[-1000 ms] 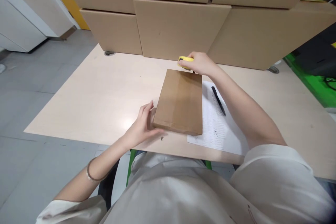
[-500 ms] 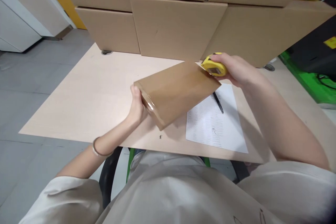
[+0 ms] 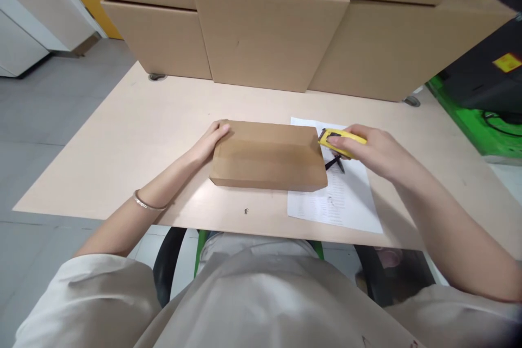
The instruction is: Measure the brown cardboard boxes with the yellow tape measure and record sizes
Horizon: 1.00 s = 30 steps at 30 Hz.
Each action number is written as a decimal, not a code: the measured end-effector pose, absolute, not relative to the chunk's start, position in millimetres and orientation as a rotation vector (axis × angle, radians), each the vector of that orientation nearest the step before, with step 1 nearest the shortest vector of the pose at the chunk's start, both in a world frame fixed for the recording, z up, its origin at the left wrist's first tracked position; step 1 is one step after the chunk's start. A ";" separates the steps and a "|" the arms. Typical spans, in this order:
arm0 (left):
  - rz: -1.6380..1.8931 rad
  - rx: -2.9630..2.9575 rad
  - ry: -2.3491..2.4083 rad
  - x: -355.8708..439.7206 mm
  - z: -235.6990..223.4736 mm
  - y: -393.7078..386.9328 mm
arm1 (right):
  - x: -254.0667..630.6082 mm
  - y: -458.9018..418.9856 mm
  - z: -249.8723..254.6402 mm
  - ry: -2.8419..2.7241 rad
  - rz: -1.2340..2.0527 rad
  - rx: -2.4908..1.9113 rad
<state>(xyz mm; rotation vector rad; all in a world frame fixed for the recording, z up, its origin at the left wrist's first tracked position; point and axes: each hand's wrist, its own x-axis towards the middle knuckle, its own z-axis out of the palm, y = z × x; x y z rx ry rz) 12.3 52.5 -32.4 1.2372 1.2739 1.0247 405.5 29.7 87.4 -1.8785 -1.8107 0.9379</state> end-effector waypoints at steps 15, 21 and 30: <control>1.253 1.386 1.038 10.1 -66.6 53.2 | 168.5 121.5 107.6 -2.557 1.183 -1.423; 1.164 1.510 1.005 4.1 -59.3 53.8 | 168.8 124.6 116.0 -2.548 1.308 -1.496; 0.997 1.663 1.153 -7.2 -47.1 51.2 | 356.9 127.0 114.6 -2.265 1.277 -1.860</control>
